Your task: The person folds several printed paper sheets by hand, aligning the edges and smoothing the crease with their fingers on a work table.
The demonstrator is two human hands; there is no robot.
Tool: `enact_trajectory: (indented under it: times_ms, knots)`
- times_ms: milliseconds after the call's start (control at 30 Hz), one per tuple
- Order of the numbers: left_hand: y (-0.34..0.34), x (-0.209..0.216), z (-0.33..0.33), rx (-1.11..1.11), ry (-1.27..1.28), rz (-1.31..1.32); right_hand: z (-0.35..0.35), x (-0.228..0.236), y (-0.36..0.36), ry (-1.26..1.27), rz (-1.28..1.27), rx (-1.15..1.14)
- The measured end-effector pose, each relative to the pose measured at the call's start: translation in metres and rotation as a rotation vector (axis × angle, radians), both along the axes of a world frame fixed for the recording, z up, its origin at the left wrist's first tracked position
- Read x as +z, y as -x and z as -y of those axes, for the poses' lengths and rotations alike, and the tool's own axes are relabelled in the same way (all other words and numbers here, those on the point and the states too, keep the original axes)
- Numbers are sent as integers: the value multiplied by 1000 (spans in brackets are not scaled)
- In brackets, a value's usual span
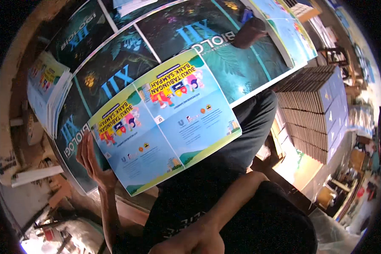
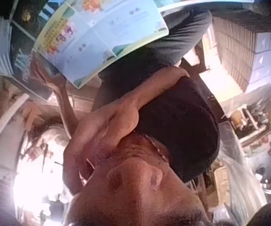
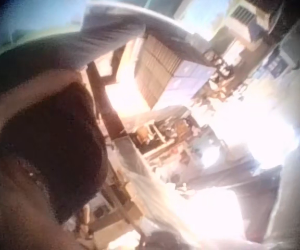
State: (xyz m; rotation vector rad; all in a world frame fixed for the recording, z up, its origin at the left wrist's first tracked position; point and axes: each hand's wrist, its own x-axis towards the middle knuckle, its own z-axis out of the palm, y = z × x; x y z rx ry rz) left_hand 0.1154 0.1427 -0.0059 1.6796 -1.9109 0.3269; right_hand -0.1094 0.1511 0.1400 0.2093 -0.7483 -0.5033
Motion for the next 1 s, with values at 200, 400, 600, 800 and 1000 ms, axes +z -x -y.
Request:
enact_trajectory:
  times_ms: [200, 400, 600, 800, 1000]
  knots:
    - [-3, -1, -1, 9, -55, 9, -2, -15, -12, 81, 12, -263]
    - [-5, -6, -3, -88, -80, 86, 19, -16, 21, 158, -48, -20]
    - [3, 19, 6, -227, -276, -20, 46, -55, 48, 941, -447, -343]
    - [-19, 46, -15, 214, -352, -325, 138, -53, 197, 1514, -1029, -399]
    - [-40, 56, 15, 115, -421, -528, 181, -65, 131, 1110, -1726, -1576]
